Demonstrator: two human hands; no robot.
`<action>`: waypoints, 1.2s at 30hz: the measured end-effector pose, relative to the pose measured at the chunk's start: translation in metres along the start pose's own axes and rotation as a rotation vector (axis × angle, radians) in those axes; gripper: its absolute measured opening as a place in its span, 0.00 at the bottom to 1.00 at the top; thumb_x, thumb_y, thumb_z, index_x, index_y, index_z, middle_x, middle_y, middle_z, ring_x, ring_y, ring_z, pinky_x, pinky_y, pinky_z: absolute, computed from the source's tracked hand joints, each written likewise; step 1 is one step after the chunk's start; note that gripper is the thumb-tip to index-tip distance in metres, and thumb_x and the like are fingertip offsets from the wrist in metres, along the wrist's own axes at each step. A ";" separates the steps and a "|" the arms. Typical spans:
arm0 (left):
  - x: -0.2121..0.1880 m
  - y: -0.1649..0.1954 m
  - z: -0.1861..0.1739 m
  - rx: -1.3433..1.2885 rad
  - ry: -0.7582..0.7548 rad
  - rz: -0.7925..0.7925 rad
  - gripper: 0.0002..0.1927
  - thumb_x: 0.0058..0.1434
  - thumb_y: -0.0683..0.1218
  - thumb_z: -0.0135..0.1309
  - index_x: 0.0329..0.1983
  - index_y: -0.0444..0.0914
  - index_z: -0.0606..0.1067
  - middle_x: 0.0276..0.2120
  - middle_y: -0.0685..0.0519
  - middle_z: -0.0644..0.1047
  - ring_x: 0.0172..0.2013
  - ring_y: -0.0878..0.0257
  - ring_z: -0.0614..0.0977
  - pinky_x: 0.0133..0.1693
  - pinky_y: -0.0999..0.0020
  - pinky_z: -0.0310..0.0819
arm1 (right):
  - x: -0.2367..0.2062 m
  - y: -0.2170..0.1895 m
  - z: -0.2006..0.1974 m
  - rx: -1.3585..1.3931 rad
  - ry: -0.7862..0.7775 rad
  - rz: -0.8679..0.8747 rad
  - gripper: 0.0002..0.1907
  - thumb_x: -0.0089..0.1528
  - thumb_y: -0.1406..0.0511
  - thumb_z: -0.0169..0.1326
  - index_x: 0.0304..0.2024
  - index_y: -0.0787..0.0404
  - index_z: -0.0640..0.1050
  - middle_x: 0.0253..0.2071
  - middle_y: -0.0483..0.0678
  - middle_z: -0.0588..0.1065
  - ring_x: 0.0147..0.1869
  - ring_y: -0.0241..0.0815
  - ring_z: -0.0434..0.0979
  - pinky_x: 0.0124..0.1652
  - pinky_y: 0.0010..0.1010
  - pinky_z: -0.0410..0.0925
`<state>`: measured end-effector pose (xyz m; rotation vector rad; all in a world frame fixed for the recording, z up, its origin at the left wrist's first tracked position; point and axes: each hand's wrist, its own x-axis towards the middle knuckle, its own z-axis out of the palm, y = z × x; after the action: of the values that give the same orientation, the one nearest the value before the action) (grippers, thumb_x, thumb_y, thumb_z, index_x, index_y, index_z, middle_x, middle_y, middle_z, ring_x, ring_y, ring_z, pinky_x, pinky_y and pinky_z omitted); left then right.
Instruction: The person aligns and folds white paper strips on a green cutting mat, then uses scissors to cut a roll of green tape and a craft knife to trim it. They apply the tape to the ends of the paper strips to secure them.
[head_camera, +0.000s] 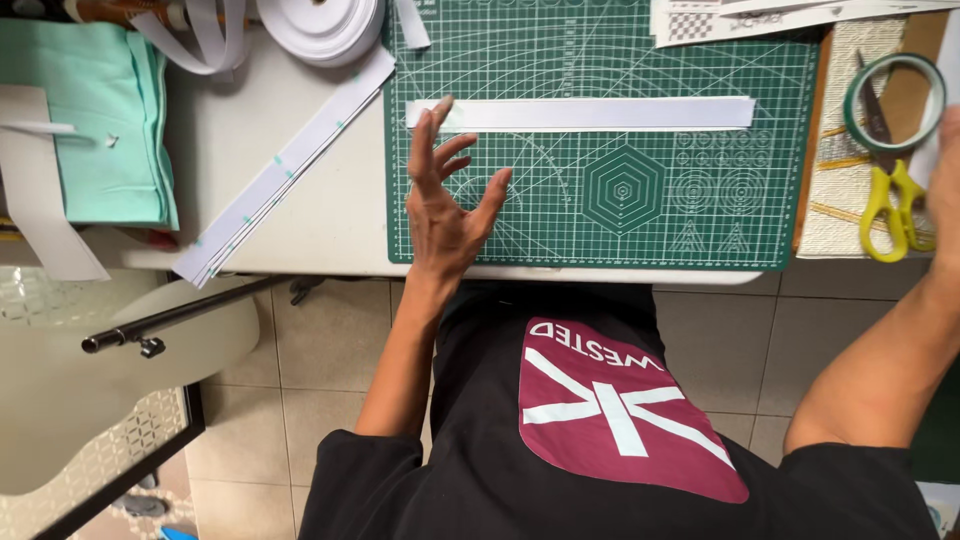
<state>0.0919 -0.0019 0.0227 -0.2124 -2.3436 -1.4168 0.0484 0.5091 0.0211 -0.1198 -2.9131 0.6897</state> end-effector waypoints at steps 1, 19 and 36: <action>-0.001 -0.003 0.000 0.026 -0.001 0.022 0.52 0.69 0.47 0.66 0.80 0.54 0.40 0.75 0.44 0.61 0.57 0.55 0.83 0.55 0.64 0.87 | 0.002 0.000 0.004 0.019 -0.003 0.007 0.10 0.73 0.65 0.59 0.54 0.64 0.77 0.46 0.54 0.78 0.47 0.47 0.79 0.47 0.36 0.72; -0.014 0.042 0.035 -0.043 -0.221 0.231 0.58 0.70 0.41 0.58 0.81 0.51 0.24 0.74 0.40 0.60 0.70 0.45 0.72 0.66 0.56 0.73 | -0.044 -0.219 0.041 0.954 -0.337 -0.010 0.10 0.67 0.72 0.59 0.50 0.61 0.74 0.48 0.49 0.79 0.56 0.39 0.80 0.57 0.30 0.74; -0.013 0.050 0.049 -0.023 -0.294 0.328 0.60 0.66 0.38 0.60 0.81 0.52 0.27 0.72 0.42 0.62 0.70 0.42 0.71 0.68 0.54 0.74 | -0.040 -0.240 0.063 1.239 -0.488 0.213 0.12 0.65 0.72 0.60 0.46 0.59 0.70 0.41 0.46 0.77 0.47 0.31 0.77 0.49 0.22 0.72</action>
<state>0.1078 0.0655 0.0377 -0.8211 -2.3744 -1.3216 0.0669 0.2633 0.0683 -0.1161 -2.2421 2.6415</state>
